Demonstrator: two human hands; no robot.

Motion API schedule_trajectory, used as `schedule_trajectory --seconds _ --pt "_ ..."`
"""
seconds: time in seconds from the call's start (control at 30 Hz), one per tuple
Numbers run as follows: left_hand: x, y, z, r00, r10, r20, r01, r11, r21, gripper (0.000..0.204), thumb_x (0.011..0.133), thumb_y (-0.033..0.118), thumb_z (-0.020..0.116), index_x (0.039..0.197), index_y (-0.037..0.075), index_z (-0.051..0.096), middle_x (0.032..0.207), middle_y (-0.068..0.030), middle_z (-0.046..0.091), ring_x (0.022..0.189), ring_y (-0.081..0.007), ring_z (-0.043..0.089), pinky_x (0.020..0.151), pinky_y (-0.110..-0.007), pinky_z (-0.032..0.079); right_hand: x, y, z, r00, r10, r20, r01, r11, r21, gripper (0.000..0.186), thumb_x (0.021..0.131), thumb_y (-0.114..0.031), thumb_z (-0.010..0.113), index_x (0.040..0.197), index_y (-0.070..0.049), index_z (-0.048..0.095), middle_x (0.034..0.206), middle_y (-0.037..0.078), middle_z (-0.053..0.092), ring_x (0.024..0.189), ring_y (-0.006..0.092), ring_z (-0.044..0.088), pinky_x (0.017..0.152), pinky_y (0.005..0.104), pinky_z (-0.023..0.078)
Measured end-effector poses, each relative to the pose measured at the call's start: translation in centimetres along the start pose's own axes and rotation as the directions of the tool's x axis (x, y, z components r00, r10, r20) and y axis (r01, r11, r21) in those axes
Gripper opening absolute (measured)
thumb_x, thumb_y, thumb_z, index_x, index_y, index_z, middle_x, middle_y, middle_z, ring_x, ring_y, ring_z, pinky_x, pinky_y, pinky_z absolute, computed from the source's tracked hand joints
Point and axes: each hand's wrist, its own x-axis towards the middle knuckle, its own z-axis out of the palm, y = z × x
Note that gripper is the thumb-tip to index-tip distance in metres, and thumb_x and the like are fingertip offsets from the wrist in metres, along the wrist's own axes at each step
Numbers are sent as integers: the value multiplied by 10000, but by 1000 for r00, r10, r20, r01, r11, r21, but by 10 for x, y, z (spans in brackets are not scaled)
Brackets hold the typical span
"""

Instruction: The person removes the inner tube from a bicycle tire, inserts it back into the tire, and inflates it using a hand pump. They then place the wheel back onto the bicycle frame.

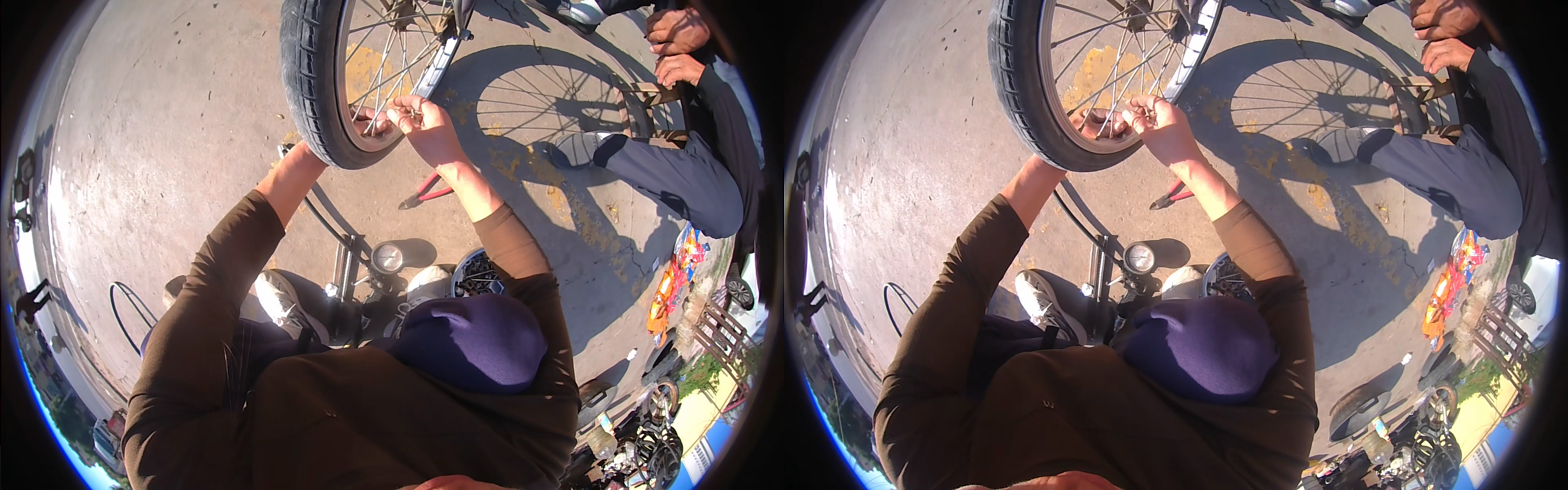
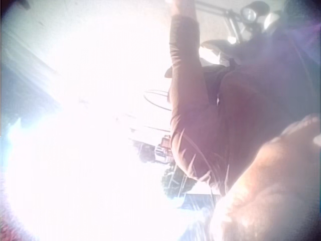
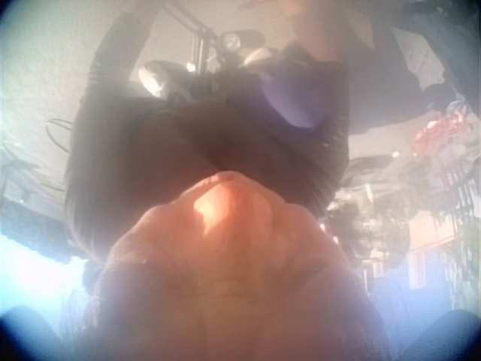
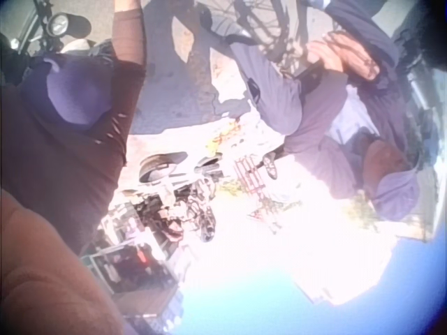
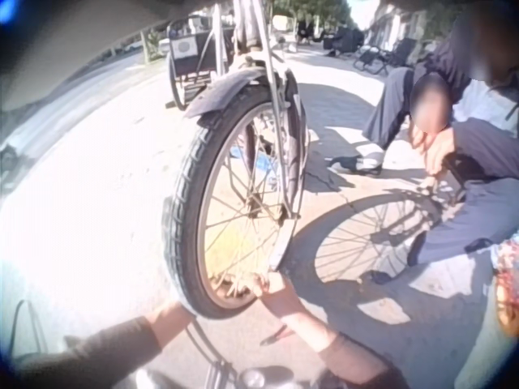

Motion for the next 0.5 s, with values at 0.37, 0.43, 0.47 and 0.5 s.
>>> schedule_trajectory --seconds 0.37,0.43,0.47,0.5 --pt "10 -23 -35 946 87 311 38 926 -376 693 816 326 722 1254 -149 471 1132 -186 618 1059 -247 615 920 -305 509 -5 -22 -25 945 157 286 -312 689 654 250 985 -163 481 1115 13 603 1017 112 647 856 192 616 819 322 526" --pt "12 -24 -42 939 95 330 9 954 -300 736 804 363 731 1262 -149 466 1150 -182 607 1128 -255 575 976 -325 477 -3 -28 -21 958 148 244 -248 853 458 245 981 -175 509 1104 3 623 1021 100 655 881 169 619 832 310 524" --pt "12 -25 -46 938 90 336 2 965 -262 744 801 376 734 1261 -147 471 1144 -173 610 1129 -252 572 981 -321 470 -1 -34 -25 963 148 227 -208 940 269 242 978 -176 519 1100 0 632 1017 94 660 898 155 620 841 300 523" --pt "11 -22 -40 942 78 328 5 969 -246 694 801 364 738 1227 -126 497 1124 -152 616 1100 -233 576 959 -302 474 -1 -40 -29 968 146 203 -162 985 67 238 975 -178 529 1095 -4 640 1013 87 665 915 142 620 849 290 522"
